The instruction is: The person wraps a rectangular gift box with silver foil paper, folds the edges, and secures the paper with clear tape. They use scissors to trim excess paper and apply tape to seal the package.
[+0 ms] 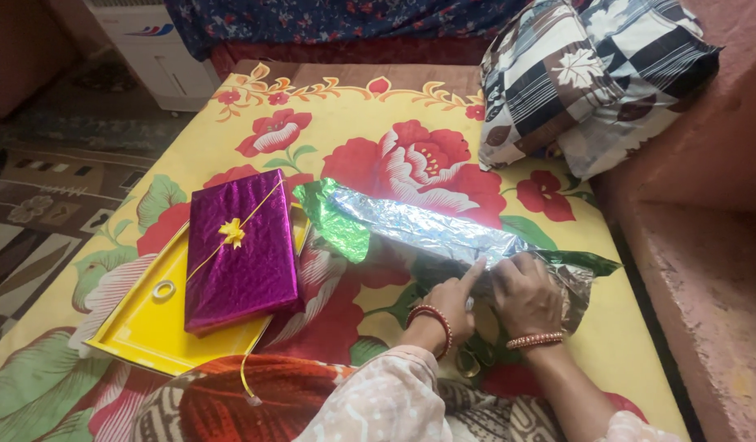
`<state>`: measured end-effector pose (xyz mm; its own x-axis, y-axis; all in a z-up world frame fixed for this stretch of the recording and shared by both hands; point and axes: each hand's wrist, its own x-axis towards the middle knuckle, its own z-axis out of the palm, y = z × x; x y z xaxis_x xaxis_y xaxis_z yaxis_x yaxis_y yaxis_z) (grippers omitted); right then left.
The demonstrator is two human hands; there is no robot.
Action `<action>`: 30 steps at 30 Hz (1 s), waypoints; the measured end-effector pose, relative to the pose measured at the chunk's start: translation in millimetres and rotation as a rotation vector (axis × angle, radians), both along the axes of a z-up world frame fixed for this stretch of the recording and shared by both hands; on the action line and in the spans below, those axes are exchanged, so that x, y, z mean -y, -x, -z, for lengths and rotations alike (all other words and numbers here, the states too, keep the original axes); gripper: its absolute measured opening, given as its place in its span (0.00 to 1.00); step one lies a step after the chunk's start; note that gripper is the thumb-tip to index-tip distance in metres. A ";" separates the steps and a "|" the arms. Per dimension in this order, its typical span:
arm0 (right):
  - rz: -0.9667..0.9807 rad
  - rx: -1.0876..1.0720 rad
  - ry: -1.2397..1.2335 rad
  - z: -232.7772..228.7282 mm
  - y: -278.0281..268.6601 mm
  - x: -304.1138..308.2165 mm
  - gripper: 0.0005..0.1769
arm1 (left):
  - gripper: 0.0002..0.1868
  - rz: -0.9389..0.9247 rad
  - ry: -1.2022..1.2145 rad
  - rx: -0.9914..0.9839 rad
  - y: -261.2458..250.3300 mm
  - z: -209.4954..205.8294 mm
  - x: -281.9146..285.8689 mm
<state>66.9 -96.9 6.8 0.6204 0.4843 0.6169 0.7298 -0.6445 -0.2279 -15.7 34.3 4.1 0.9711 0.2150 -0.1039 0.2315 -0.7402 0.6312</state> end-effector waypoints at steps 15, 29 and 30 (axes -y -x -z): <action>-0.004 -0.115 -0.038 -3.3 0.8 1.7 0.08 | 0.47 -0.131 0.121 0.354 6.1 -11.4 -18.2; -0.274 -0.167 -0.076 -30.0 31.7 -9.8 0.20 | 0.47 -0.212 0.086 0.387 5.4 -7.0 -18.5; -0.301 -0.146 -0.072 -31.2 32.9 -11.1 0.20 | 0.46 -0.215 0.084 0.374 4.9 -7.3 -19.1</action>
